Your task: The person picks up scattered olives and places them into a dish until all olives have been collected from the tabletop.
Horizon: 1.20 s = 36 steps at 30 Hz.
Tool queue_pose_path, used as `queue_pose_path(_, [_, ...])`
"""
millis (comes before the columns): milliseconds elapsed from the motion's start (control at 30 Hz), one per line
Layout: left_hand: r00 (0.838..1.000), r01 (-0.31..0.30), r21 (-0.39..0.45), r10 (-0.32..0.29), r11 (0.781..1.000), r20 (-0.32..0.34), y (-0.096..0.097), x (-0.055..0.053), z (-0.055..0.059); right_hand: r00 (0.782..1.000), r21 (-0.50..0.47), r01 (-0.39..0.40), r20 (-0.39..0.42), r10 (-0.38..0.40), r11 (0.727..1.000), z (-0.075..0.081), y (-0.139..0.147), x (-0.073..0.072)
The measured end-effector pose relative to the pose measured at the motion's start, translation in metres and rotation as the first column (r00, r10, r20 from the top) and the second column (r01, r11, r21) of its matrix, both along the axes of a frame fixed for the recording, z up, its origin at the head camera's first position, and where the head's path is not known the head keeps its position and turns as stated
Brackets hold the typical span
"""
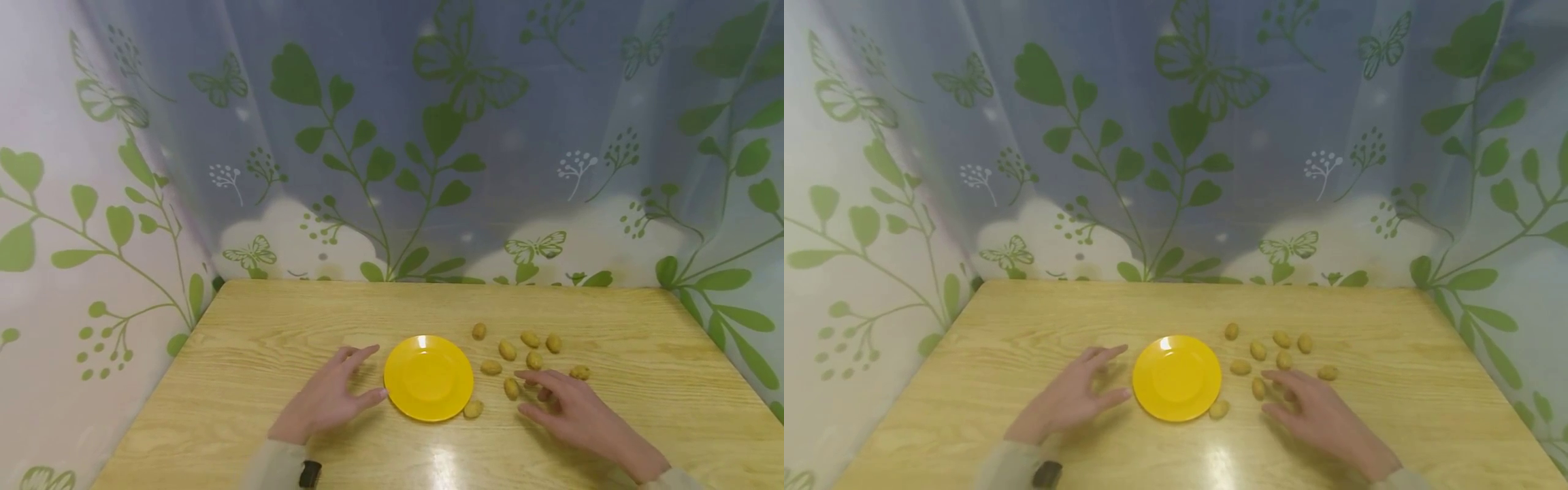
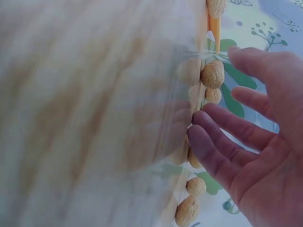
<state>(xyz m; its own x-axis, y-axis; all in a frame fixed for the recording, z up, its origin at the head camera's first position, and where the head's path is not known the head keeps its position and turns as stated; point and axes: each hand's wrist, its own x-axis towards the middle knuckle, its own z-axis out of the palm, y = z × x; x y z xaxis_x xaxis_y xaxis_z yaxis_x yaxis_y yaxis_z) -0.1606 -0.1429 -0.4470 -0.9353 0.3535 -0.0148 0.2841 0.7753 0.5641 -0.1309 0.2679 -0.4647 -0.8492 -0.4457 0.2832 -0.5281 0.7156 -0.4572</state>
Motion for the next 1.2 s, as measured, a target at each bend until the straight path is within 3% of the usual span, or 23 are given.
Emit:
queue_pose_path(300, [0.994, 0.072, 0.08, -0.078, 0.994, 0.077, 0.009, -0.008, -0.003, 0.995, 0.049, 0.02, 0.093, -0.025, 0.999, 0.002, -0.003, -0.009])
queue_pose_path(633, [0.986, 0.089, 0.056, -0.096, 0.994, 0.134, 0.023, -0.016, -0.004, 0.994, 0.044, 0.015, 0.112, -0.02, 0.999, 0.001, -0.005, -0.012])
queue_pose_path(1033, [0.987, 0.115, 0.02, -0.117, 0.993, 0.11, 0.024, -0.022, -0.008, 0.996, 0.023, -0.008, 0.089, 0.006, 1.0, 0.002, -0.008, -0.015])
queue_pose_path(1200, [0.984, 0.117, 0.022, -0.119, 0.993, 0.129, 0.025, -0.022, -0.008, 0.995, 0.012, -0.011, 0.104, 0.009, 1.0, 0.003, -0.008, -0.018])
